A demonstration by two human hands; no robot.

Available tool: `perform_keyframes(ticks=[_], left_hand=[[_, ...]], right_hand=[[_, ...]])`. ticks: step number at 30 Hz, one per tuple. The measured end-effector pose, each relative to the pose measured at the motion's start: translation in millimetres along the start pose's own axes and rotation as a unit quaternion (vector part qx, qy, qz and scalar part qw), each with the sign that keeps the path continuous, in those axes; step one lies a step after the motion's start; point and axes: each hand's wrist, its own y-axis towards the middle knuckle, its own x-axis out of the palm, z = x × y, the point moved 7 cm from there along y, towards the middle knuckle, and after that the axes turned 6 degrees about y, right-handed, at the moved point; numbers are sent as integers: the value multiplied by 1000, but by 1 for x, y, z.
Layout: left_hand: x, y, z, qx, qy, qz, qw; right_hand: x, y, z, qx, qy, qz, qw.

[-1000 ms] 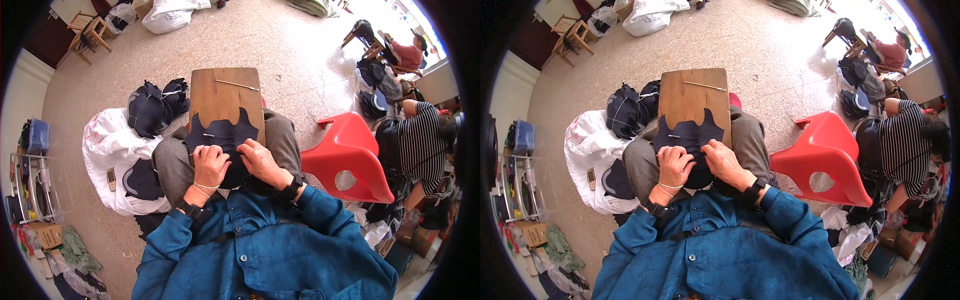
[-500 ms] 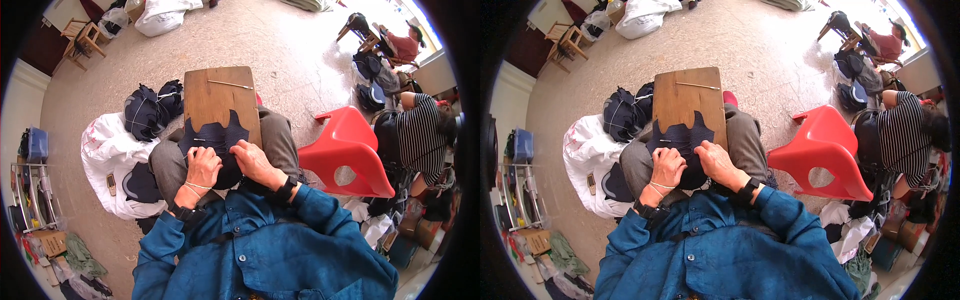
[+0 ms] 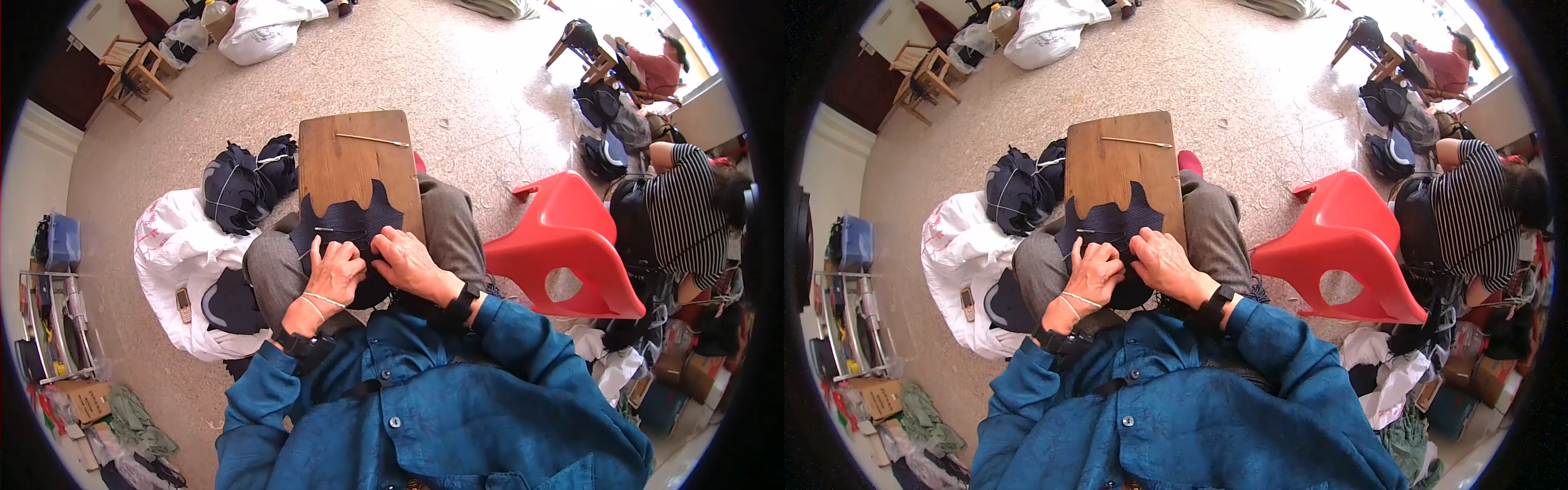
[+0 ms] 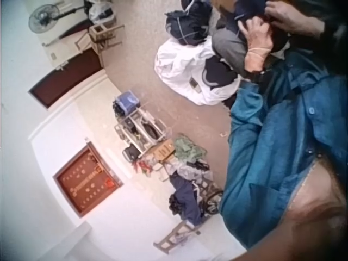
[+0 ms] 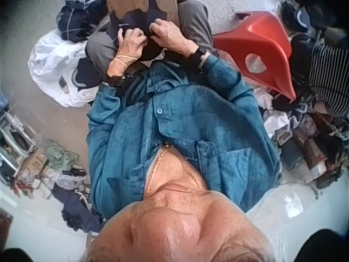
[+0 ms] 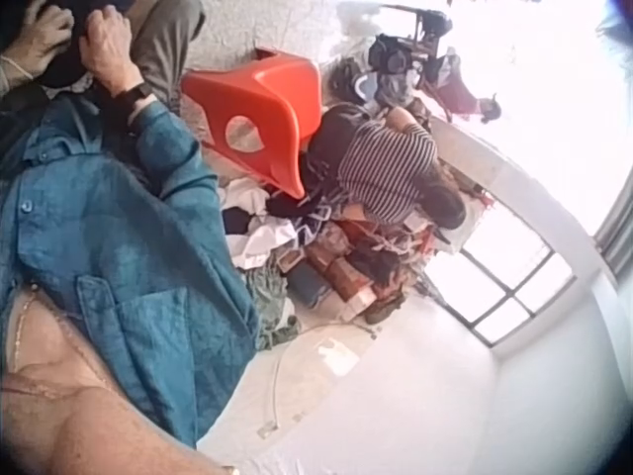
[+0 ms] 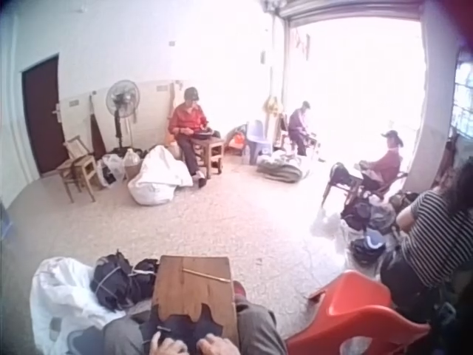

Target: Lacing or stitching a black shoe upper component manually.

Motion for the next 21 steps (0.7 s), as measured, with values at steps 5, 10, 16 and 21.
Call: perform_keyframes(ticks=[5, 10, 16, 21], left_hand=[[-12, 0, 2, -4, 29, 70, 997], [-19, -22, -6, -50, 85, 124, 987], [-19, -36, -22, -103, -11, 180, 978], [-13, -35, -27, -139, -63, 180, 972]], right_hand=[[0, 1, 0, -3, 3, 0, 1000], [-1, 1, -1, -10, 14, 6, 1000], [-5, 0, -3, -10, 28, 5, 1000], [1, 8, -6, -9, 2, -35, 999]])
